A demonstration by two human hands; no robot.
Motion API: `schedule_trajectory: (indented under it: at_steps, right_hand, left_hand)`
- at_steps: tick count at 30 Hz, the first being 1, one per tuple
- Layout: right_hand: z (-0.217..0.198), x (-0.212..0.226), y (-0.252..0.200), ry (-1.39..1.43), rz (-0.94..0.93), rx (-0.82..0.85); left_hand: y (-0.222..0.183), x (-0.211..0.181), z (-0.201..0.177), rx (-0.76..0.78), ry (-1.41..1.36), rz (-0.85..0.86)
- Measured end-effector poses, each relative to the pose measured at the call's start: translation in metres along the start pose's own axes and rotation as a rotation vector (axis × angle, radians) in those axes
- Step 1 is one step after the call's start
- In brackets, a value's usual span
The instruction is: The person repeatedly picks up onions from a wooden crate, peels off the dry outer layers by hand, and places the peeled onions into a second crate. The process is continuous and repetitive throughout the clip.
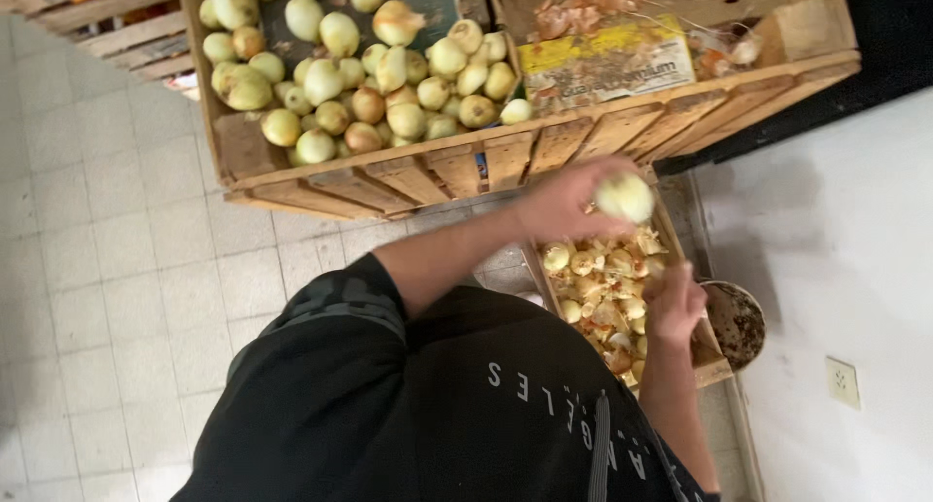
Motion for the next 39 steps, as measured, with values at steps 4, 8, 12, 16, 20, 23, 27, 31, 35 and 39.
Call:
schedule_trajectory:
  at_steps: [4, 8, 12, 16, 20, 23, 27, 31, 35, 39]
  right_hand:
    - [0.016, -0.041, -0.006, -0.403, 0.613, 0.164]
    - [0.014, -0.007, -0.036, -0.55, 0.91, 0.169]
    - [-0.042, -0.167, -0.077, -0.82, 0.897, 0.19]
    - [-0.039, -0.235, -0.132, -0.848, 0.94, 0.556]
    - [0.016, -0.241, -0.137, -0.709, 0.872, 0.642]
    - [0.054, -0.257, -0.123, -0.692, 0.754, 0.637]
    - [0.016, -0.289, -0.164, -0.685, 0.832, 0.438]
    - [0.018, -0.253, -0.165, -1.073, 0.789, 0.729]
    - [0.016, -0.253, -0.167, -1.243, 0.863, 0.884]
    - [0.017, -0.39, -0.207, -1.231, 0.767, 0.873]
  left_hand:
    - [-0.038, 0.012, -0.145, -0.305, 0.49, -0.256]
    - [-0.067, -0.074, -0.251, -0.632, 0.862, -0.648]
    - [-0.111, -0.09, -0.339, -0.854, 1.077, -0.693]
    - [-0.14, -0.072, -0.378, -0.652, 1.283, -1.118]
    - [-0.132, -0.066, -0.358, -0.44, 1.264, -1.337]
    - [-0.123, -0.04, -0.32, -0.338, 1.367, -1.129]
    - [-0.109, -0.026, -0.213, -0.198, 1.34, -0.334]
    - [-0.09, -0.015, -0.128, 0.126, 1.37, -0.046]
    - [-0.098, -0.005, -0.116, 0.19, 1.278, -0.1]
    - [-0.087, 0.0, -0.089, 0.271, 1.257, -0.163]
Point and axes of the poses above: each hand's wrist, its own y-axis towards the middle knuckle, its own z-axis out of the palm, x = y × z, the point moved 7 cm from there along y, towards the middle knuckle, and after that the axes turned 2 degrees about -y, right-handed, at the moved point
